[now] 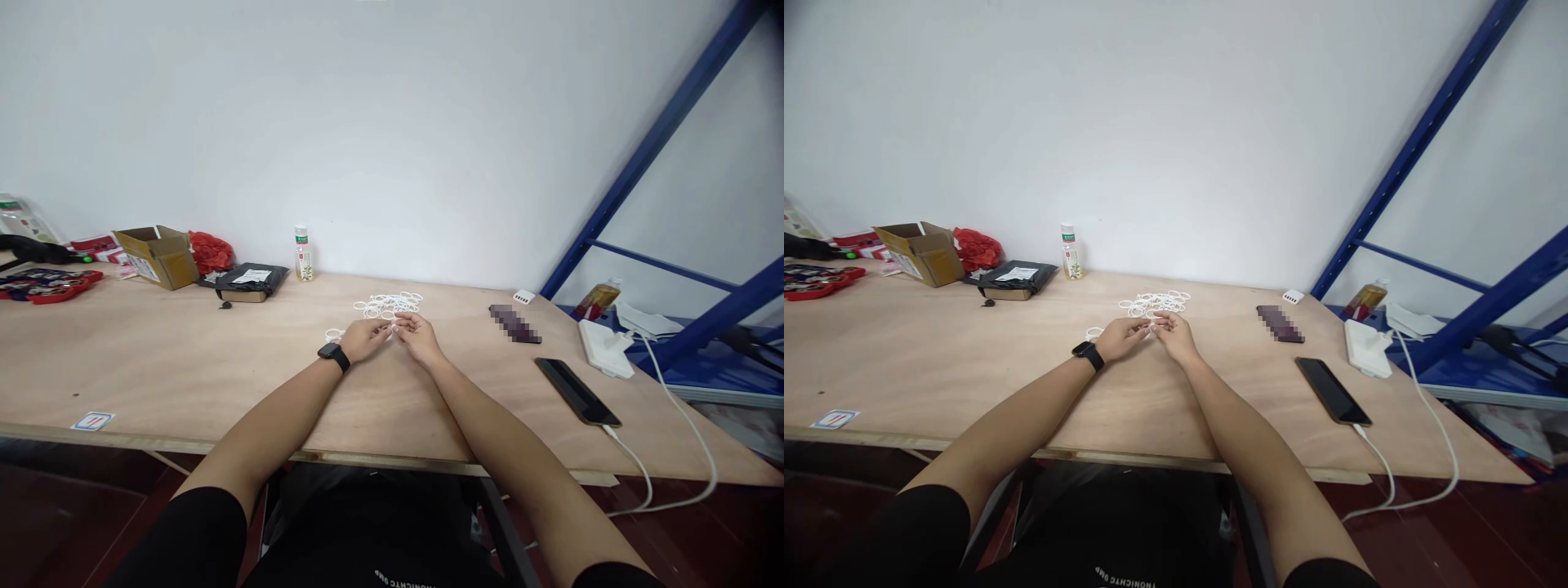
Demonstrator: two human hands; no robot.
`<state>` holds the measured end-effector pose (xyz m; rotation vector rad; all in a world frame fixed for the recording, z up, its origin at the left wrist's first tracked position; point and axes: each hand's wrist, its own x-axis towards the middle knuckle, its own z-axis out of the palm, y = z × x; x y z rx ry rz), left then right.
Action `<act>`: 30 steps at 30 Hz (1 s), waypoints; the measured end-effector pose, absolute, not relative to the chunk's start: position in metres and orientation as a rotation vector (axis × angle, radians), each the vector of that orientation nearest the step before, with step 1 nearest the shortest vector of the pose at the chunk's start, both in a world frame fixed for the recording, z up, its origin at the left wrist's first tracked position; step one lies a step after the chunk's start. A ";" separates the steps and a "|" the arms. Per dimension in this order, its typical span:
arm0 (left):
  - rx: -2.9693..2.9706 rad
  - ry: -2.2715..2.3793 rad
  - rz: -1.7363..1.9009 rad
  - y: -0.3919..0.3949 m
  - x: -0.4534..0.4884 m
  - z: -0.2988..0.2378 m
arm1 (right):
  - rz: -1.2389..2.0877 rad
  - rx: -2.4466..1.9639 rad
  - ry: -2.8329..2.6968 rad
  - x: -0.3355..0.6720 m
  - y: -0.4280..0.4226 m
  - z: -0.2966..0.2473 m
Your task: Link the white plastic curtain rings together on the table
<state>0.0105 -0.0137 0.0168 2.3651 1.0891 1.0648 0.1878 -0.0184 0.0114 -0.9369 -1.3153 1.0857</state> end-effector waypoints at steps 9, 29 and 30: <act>2.341 1.082 1.106 -0.013 0.012 0.016 | 1.115 -0.918 -1.320 0.186 -0.022 0.018; 2.366 1.082 1.229 -0.013 0.013 0.017 | 1.121 -0.963 -1.407 0.188 -0.021 0.013; 2.366 1.090 1.228 -0.013 0.013 0.016 | 1.128 -0.961 -1.408 0.189 -0.021 0.014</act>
